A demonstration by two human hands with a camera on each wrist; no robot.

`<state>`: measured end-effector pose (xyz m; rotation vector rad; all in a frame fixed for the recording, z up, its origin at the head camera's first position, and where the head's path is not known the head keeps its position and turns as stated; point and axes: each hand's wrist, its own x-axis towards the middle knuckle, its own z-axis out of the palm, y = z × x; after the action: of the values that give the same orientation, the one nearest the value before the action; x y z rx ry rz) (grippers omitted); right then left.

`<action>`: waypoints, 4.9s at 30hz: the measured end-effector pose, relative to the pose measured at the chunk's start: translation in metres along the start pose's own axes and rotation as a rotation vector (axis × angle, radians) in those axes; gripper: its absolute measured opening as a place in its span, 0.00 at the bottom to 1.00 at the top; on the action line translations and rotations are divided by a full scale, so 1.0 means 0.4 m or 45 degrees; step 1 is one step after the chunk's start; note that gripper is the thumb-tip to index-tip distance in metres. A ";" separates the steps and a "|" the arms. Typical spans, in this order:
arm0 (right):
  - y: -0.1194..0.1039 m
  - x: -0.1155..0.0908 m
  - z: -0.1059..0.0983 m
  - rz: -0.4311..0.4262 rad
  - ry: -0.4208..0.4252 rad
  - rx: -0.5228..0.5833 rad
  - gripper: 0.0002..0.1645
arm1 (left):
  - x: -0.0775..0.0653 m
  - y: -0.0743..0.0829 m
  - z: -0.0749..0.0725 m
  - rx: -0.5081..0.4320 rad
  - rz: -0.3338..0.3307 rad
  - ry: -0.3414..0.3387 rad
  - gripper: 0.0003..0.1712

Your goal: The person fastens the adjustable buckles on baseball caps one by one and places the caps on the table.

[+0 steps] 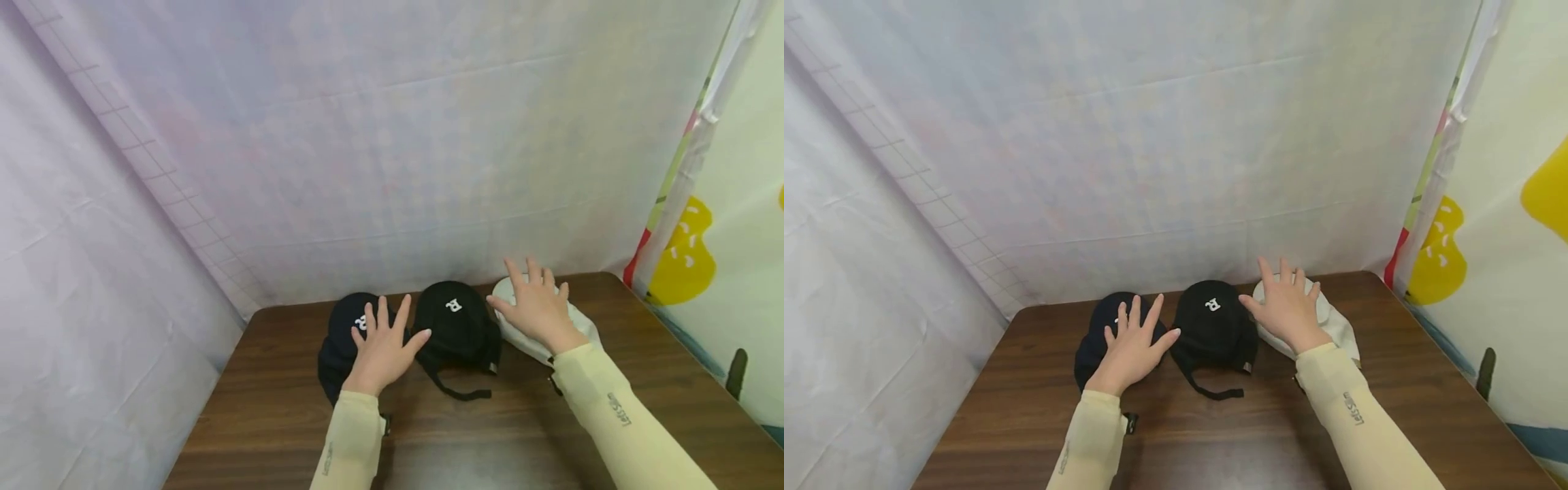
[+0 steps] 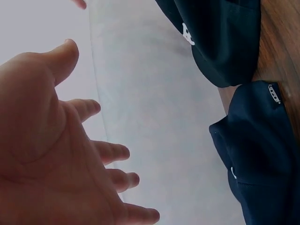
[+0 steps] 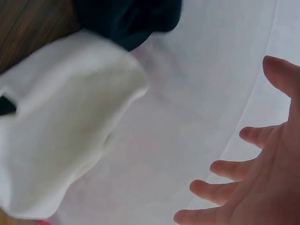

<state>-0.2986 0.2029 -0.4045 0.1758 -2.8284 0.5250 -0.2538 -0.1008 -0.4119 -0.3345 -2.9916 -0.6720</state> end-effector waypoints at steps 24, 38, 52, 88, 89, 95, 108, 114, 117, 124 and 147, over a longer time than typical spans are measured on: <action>0.150 -0.035 0.108 0.126 -0.124 -0.066 0.40 | -0.033 -0.009 0.013 -0.041 0.056 -0.104 0.43; 0.184 -0.051 0.125 0.141 0.057 -0.012 0.19 | -0.036 -0.023 0.027 0.019 0.149 -0.222 0.36; 0.220 -0.048 0.091 0.165 0.232 0.036 0.07 | -0.035 -0.037 0.070 -0.187 0.343 -0.179 0.28; 0.164 0.020 -0.131 0.021 0.306 0.064 0.12 | -0.013 0.035 0.074 -0.285 0.472 -0.005 0.24; 0.157 0.020 -0.138 0.015 0.310 0.066 0.12 | -0.013 0.036 0.073 -0.285 0.476 0.003 0.24; 0.116 0.020 -0.177 -0.036 0.324 0.053 0.08 | -0.011 0.040 0.074 -0.281 0.492 0.042 0.24; 0.072 0.016 -0.230 -0.083 0.318 0.080 0.10 | -0.010 0.042 0.071 -0.275 0.483 0.048 0.25; 0.042 0.011 -0.254 -0.150 0.371 0.065 0.08 | -0.011 0.042 0.071 -0.279 0.469 0.045 0.25; 0.023 0.008 -0.265 -0.183 0.386 0.057 0.08 | -0.011 0.040 0.073 -0.280 0.467 0.050 0.24; -0.015 -0.001 -0.285 -0.221 0.372 0.097 0.09 | -0.008 0.038 0.077 -0.267 0.457 0.060 0.25; -0.128 -0.049 -0.329 -0.375 0.408 0.100 0.05 | -0.008 0.025 0.087 -0.251 0.426 0.066 0.25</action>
<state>-0.2410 0.2050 -0.2740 0.4696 -2.4174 0.5429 -0.2485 -0.0776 -0.4396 -0.7920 -2.7272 -0.9176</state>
